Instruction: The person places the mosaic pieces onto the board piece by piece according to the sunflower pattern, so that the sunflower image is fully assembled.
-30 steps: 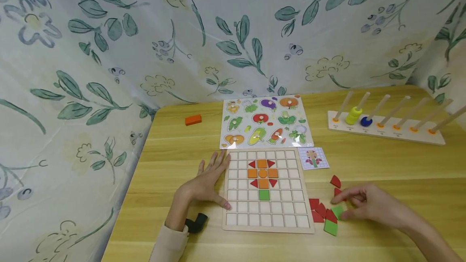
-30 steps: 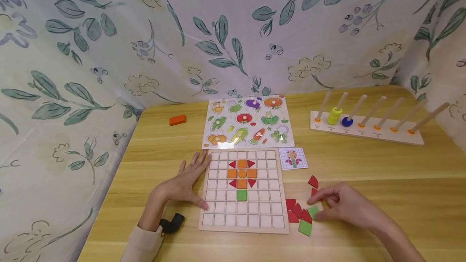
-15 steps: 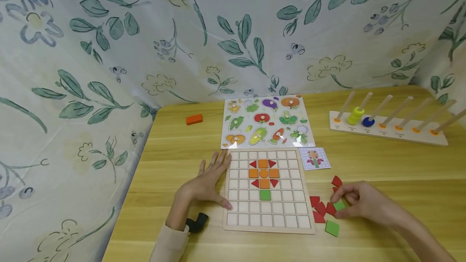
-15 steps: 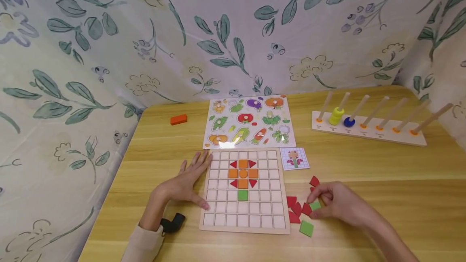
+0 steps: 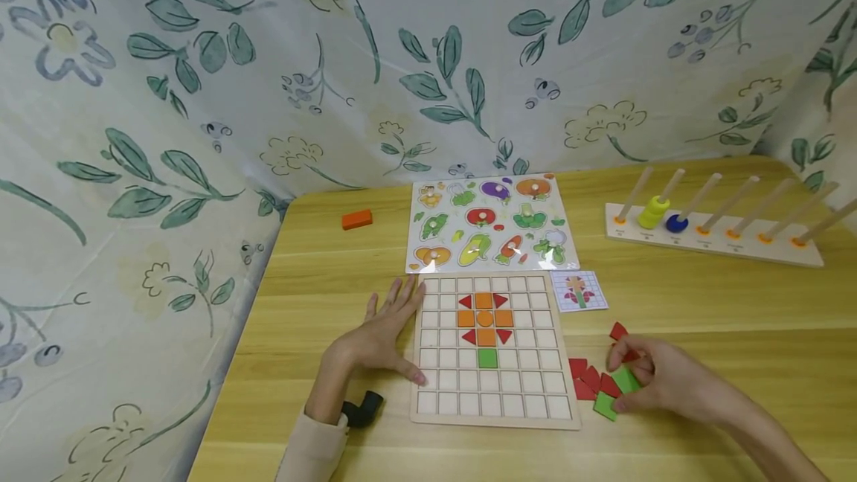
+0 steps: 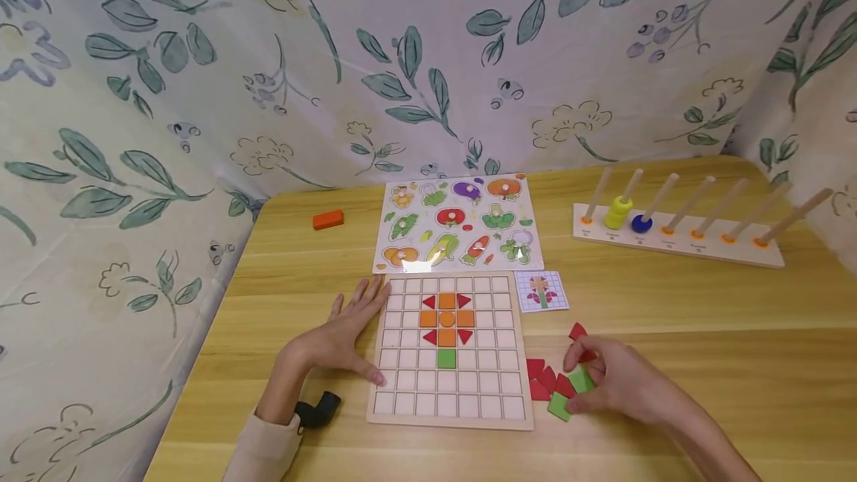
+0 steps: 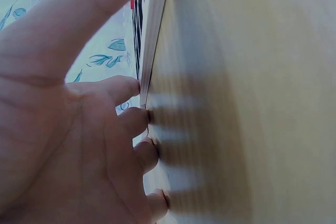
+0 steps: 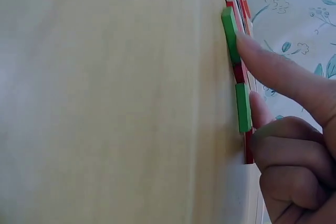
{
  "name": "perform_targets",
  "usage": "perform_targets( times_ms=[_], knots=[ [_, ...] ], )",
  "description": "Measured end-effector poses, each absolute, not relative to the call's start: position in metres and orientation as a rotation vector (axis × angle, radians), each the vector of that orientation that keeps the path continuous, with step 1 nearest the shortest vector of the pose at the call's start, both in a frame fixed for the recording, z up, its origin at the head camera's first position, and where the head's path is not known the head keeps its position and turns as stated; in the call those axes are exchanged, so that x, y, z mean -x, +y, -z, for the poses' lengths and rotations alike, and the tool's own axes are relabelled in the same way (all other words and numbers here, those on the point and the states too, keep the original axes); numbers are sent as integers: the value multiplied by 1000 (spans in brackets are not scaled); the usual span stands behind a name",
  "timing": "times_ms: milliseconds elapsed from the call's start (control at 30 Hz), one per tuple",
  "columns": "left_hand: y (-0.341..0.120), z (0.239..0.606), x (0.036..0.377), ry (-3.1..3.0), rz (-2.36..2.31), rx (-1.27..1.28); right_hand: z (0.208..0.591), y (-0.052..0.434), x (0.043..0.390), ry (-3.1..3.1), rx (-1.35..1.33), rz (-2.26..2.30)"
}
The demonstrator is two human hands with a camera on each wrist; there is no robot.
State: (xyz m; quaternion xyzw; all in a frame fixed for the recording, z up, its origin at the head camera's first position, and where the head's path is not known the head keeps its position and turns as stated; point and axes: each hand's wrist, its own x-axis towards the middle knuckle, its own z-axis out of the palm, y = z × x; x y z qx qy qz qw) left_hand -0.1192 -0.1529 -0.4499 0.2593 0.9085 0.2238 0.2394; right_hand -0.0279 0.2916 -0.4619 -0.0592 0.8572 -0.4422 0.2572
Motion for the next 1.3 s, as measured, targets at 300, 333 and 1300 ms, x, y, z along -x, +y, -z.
perform_targets(
  times_ms=[300, 333, 1300],
  knots=[
    [-153, 450, 119, 2482, -616, -708, 460, 297, 32, 2437, 231, 1280],
    [-153, 449, 119, 2481, -616, -709, 460, 298, 32, 2441, 241, 1279],
    [-154, 451, 120, 2484, -613, -711, 455, 321, 34, 2465, 217, 1113]
  ],
)
